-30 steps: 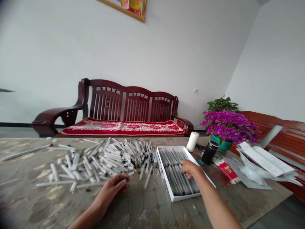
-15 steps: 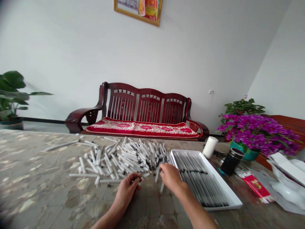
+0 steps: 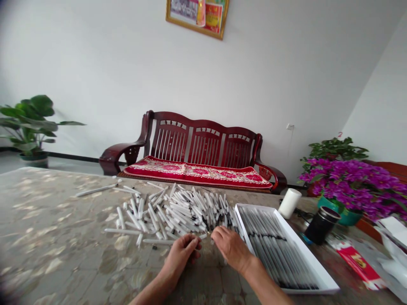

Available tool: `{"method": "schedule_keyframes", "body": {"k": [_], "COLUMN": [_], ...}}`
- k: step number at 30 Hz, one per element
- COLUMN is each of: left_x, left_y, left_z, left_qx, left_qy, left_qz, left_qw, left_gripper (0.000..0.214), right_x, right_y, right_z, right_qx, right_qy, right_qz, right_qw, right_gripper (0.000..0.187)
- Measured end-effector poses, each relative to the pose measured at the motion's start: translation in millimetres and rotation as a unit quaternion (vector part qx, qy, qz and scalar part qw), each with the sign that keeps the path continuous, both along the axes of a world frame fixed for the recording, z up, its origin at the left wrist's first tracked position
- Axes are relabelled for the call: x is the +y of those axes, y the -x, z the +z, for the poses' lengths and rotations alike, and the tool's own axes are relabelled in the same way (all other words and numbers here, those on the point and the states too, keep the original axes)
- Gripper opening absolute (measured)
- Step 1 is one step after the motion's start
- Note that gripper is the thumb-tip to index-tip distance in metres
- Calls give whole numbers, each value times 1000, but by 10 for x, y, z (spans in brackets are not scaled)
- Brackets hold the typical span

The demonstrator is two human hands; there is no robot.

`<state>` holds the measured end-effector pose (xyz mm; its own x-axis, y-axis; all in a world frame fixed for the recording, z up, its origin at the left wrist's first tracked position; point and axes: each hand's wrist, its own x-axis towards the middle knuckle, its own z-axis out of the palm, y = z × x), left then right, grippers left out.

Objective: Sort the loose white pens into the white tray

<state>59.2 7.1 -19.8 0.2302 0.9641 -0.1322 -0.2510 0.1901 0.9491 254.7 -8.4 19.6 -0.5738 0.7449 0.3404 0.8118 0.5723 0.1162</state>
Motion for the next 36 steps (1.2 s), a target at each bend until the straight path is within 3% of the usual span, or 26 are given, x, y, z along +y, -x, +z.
{"method": "schedule_keyframes", "body": {"k": [3, 6, 9, 11, 13, 16, 18, 23, 29, 36], "left_x": [-73, -114, -84, -32, 30, 107, 134, 147, 163, 144], "left_y": [8, 2, -7, 10, 49, 107, 122, 103, 110, 98], "left_z": [48, 39, 4, 0, 24, 80, 102, 67, 13, 49], "left_qx": [-51, -115, -162, -184, -199, -219, -232, -248, -248, -244], "left_qy": [37, 80, 101, 110, 117, 125, 134, 131, 116, 121], "left_qz": [-67, -115, -84, -17, 49, 100, 114, 133, 135, 147], "left_qw": [996, 983, 978, 977, 972, 963, 957, 951, 952, 951], "left_gripper": [51, 55, 51, 46, 40, 25, 14, 5, 19, 20], "right_x": [-186, -349, -356, -253, -90, 165, 294, 476, 629, 517], "right_y": [169, 383, 465, 393, 235, -57, -208, -283, -180, -207], "right_z": [-48, -110, -193, -252, -288, -275, -237, -163, -60, 94], "right_qx": [123, 148, 164, 202, 243, 238, 211, 140, 86, 98], "right_qy": [-86, -120, -122, -109, -61, 65, 103, 152, 212, 233], "right_qz": [49, 127, 146, 82, -62, -318, -381, -426, -460, -450], "right_qw": [987, 974, 968, 970, 966, 916, 894, 881, 858, 857], "right_gripper": [23, 18, 20, 22, 24, 27, 27, 19, 22, 15]}}
